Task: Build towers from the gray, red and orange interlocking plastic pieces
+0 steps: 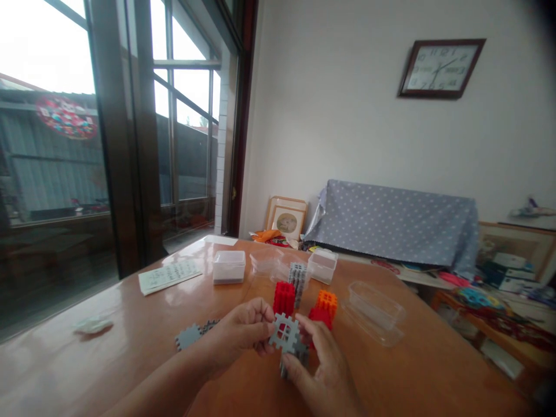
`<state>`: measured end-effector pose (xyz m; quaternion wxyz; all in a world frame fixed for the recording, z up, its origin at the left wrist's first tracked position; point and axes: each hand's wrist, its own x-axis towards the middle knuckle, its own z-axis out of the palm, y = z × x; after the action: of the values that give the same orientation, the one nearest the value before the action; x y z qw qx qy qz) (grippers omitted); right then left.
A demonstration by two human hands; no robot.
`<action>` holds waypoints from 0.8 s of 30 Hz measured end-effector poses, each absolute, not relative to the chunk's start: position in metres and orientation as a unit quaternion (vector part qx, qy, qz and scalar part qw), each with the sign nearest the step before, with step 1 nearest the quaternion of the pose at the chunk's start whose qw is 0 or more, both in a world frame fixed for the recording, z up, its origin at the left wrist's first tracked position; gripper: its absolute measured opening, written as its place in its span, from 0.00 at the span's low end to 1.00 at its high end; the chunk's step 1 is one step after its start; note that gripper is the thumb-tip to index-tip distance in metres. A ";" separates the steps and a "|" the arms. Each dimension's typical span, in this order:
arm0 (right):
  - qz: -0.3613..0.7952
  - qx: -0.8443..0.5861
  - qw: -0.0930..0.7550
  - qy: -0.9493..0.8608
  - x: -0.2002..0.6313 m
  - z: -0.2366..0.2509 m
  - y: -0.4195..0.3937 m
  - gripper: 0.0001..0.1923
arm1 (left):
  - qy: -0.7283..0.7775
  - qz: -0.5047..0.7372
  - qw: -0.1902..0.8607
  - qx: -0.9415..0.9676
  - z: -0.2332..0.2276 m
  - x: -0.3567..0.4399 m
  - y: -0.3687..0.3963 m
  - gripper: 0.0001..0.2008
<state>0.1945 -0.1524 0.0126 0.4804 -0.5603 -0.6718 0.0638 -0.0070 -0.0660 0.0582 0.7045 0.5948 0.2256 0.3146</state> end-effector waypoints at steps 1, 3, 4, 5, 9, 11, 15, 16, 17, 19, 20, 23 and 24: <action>0.063 -0.559 0.483 -0.671 0.195 0.013 -0.152 0.28 | 0.222 0.314 0.704 0.597 0.059 -0.007 -0.066 0.15; 0.060 -0.560 0.488 -0.667 0.196 0.014 -0.152 0.27 | 0.213 0.314 0.699 0.606 0.059 -0.008 -0.065 0.16; 0.057 -0.561 0.492 -0.663 0.196 0.015 -0.152 0.27 | 0.205 0.313 0.695 0.614 0.060 -0.008 -0.065 0.18; 0.056 -0.563 0.494 -0.661 0.197 0.015 -0.152 0.27 | 0.194 0.309 0.692 0.622 0.061 -0.008 -0.065 0.21; 0.066 -0.567 0.490 -0.659 0.200 0.015 -0.151 0.27 | 0.144 0.285 0.671 0.669 0.067 -0.005 -0.067 0.24; 0.070 -0.567 0.490 -0.659 0.202 0.013 -0.150 0.28 | 0.154 0.279 0.635 0.704 0.072 -0.003 -0.069 0.20; 0.082 -0.562 0.512 -0.644 0.204 0.008 -0.147 0.30 | 0.199 0.260 0.571 0.753 0.084 -0.002 -0.067 0.17; 0.088 -0.562 0.521 -0.637 0.205 0.007 -0.146 0.32 | 0.200 0.259 0.567 0.756 0.087 -0.001 -0.063 0.17; 0.095 -0.563 0.530 -0.627 0.206 0.006 -0.145 0.33 | 0.200 0.266 0.563 0.756 0.091 0.000 -0.058 0.18; 0.104 -0.572 0.546 -0.603 0.209 0.003 -0.142 0.35 | 0.206 0.308 0.547 0.750 0.097 0.004 -0.042 0.20; 0.105 -0.576 0.553 -0.592 0.210 0.001 -0.141 0.34 | 0.211 0.338 0.537 0.743 0.101 0.007 -0.032 0.22; 0.104 -0.576 0.567 -0.580 0.213 -0.006 -0.136 0.33 | 0.224 0.390 0.524 0.723 0.109 0.022 0.004 0.24; 0.100 -0.573 0.571 -0.580 0.213 -0.009 -0.135 0.32 | 0.224 0.397 0.526 0.719 0.111 0.028 0.017 0.25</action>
<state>0.2133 -0.1345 -0.0092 0.5711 -0.5726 -0.5796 0.1004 0.0278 0.0171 0.1105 0.5256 0.7185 0.2236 0.3968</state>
